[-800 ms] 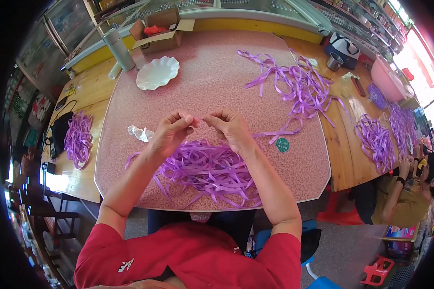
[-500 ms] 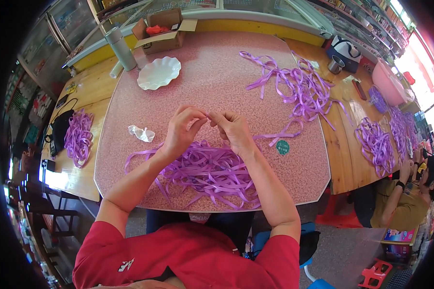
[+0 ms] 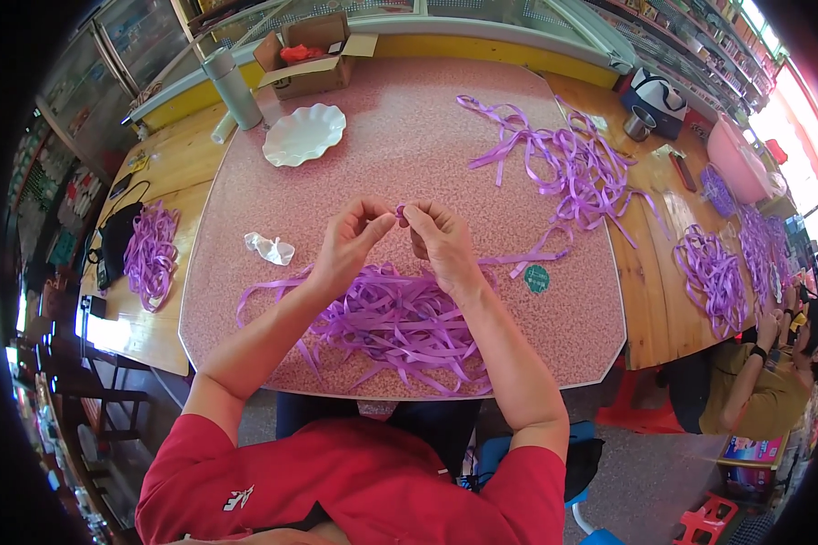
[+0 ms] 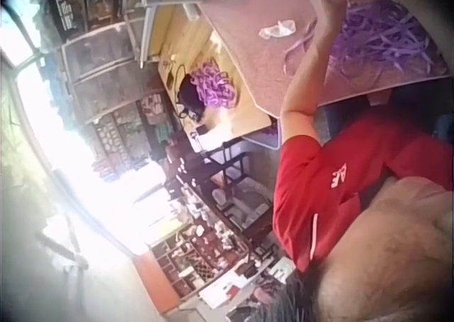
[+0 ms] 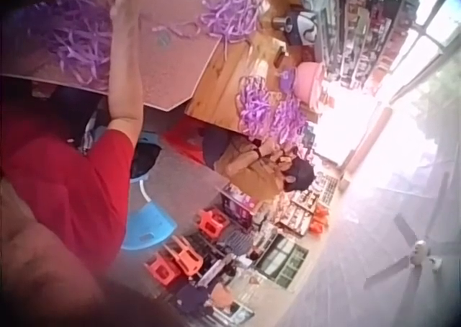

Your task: Tying and knotting long purple plastic ribbons at a workbench.

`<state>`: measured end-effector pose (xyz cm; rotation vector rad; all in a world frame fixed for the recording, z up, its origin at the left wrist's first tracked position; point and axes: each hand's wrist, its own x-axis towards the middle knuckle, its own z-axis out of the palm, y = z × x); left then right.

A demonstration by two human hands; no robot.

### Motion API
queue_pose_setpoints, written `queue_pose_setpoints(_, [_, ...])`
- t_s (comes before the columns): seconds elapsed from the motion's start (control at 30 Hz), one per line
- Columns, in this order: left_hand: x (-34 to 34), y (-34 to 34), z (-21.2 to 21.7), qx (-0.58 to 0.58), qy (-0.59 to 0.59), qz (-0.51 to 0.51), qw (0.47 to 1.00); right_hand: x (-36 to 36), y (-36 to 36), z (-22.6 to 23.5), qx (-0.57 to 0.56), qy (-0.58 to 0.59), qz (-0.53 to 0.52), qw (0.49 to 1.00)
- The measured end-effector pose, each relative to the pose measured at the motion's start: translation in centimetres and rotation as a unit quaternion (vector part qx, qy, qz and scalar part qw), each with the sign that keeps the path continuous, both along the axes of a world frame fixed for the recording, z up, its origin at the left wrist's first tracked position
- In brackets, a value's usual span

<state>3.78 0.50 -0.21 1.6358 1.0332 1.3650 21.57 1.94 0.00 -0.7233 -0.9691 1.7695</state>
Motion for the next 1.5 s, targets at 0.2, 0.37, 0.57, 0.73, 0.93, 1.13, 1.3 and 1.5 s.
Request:
queue_pose_setpoints(0.2, [-0.6,0.8,0.1,-0.275,-0.335,-0.159,0.887,-1.3,-0.9,0.4,0.106,-0.071,-0.076,0.989])
queue_pose_setpoints(0.37, [-0.9,1.5,0.2,-0.323,-0.330,-0.174,0.870,-1.1,0.4,-0.4,0.505,-0.264,-0.203,0.797])
queue_pose_setpoints(0.57, [-1.6,0.8,1.0,-0.265,-0.259,-0.155,0.916,-1.0,0.2,-0.1,0.554,-0.322,-0.222,0.735])
queue_pose_setpoints(0.73, [-1.4,0.0,1.1,-0.201,-0.186,-0.115,0.955,-1.1,0.2,-0.3,0.523,-0.312,-0.220,0.762])
queue_pose_setpoints(0.93, [0.1,0.1,-0.5,-0.060,-0.111,-0.017,0.992,-1.3,-0.1,-0.5,0.458,-0.299,-0.210,0.811])
queue_pose_setpoints(1.13, [1.2,-0.1,0.2,0.016,-0.027,0.080,0.996,-1.3,-0.2,-1.2,0.399,-0.318,-0.240,0.826])
queue_pose_setpoints(1.3, [1.1,0.4,-0.8,0.024,-0.056,0.066,0.996,-1.4,-0.2,-1.1,0.369,-0.318,-0.243,0.839])
queue_pose_setpoints(1.5, [0.7,0.4,-1.2,0.008,-0.100,0.046,0.994,-1.3,-0.4,-0.9,0.325,-0.268,-0.211,0.882])
